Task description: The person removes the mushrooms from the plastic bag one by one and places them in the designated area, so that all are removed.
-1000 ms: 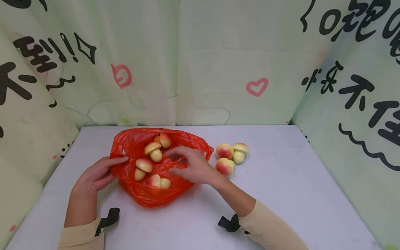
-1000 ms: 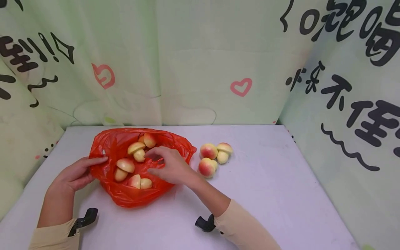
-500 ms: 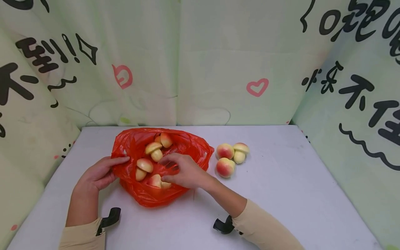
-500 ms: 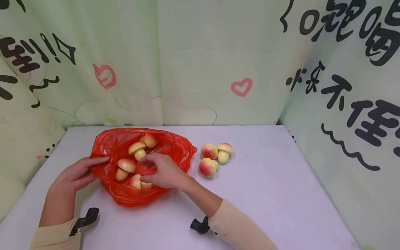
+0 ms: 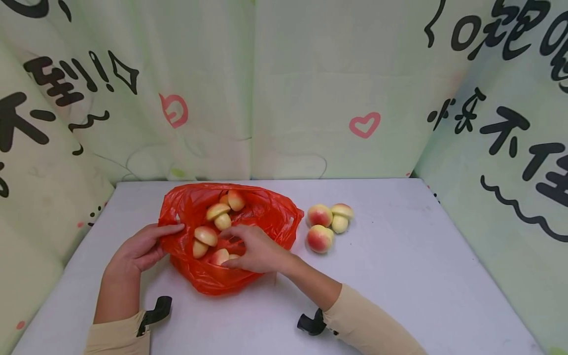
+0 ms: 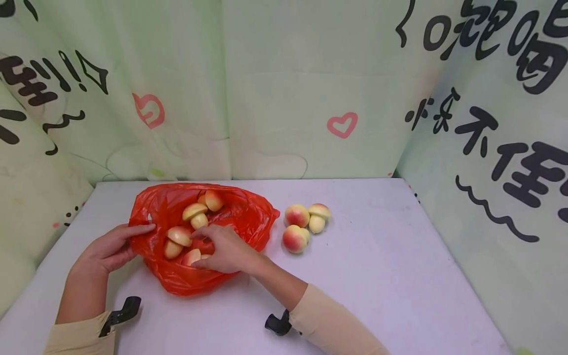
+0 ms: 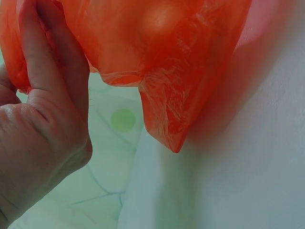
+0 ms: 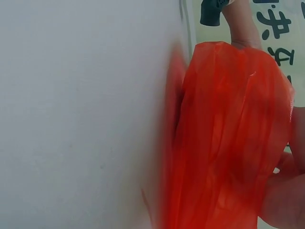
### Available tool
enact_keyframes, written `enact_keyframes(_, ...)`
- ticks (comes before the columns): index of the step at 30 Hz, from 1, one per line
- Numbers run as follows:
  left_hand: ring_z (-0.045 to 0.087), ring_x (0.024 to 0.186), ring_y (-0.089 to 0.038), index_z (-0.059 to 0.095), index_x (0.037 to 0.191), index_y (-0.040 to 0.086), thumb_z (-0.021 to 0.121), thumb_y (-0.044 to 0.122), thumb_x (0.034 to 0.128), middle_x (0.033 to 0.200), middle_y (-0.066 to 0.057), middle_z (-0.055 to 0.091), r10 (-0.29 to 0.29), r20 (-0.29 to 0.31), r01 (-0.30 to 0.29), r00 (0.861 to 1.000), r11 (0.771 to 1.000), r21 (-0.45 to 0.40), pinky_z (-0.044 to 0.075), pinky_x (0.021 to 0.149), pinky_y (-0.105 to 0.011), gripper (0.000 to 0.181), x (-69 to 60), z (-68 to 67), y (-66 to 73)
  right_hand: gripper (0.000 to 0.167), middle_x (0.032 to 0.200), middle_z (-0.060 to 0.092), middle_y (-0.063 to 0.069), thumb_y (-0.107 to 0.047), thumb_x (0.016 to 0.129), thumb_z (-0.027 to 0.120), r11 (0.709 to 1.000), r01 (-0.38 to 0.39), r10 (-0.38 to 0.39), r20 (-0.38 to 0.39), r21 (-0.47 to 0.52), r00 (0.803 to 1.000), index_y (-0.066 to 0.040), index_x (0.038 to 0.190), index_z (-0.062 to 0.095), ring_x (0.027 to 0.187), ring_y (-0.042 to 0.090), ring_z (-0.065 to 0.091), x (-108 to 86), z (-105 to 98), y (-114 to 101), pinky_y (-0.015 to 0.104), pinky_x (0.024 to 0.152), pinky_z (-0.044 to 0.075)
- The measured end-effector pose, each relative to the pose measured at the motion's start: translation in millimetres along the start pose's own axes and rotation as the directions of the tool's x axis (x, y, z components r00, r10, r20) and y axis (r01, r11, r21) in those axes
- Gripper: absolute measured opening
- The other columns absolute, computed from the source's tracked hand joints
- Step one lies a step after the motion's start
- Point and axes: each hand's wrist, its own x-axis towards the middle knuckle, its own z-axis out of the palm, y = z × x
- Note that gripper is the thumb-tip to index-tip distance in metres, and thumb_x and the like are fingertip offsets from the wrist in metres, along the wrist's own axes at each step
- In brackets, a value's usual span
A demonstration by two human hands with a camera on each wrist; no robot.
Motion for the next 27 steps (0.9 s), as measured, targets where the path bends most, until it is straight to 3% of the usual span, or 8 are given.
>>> enact_keyframes(14, 0.073, 0.105, -0.01, 0.049, 0.134, 0.017, 0.068, 0.024, 0.1027, 0.112, 0.008, 0.075, -0.003, -0.003, 0.003, 1.0, 1.0, -0.001, 0.06, 0.093, -0.027, 0.037, 1.7, -1.8, -1.2, 0.06, 0.142, 0.063, -0.002, -0.018, 0.09, 0.082, 0.999, -0.014, 0.015, 0.029, -0.044, 0.999, -0.021, 0.146, 0.059, 0.132, 0.017, 0.056, 2.9, 7.5, 7.5, 0.023, 0.097, 0.056)
enact_keyframes(27, 0.073, 0.103, -0.01, 0.053, 0.128, 0.018, 0.068, 0.024, 0.1025, 0.111, 0.008, 0.075, -0.005, -0.012, 0.005, 1.0, 1.0, 0.009, 0.06, 0.091, -0.025, 0.03, 1.6, -2.1, -1.6, 0.046, 0.128, 0.068, -0.01, -0.015, 0.091, 0.081, 0.999, 0.022, -0.02, 0.058, -0.036, 0.998, -0.021, 0.135, 0.068, 0.122, 0.013, 0.059, 6.0, 10.6, 8.8, 0.019, 0.093, 0.055)
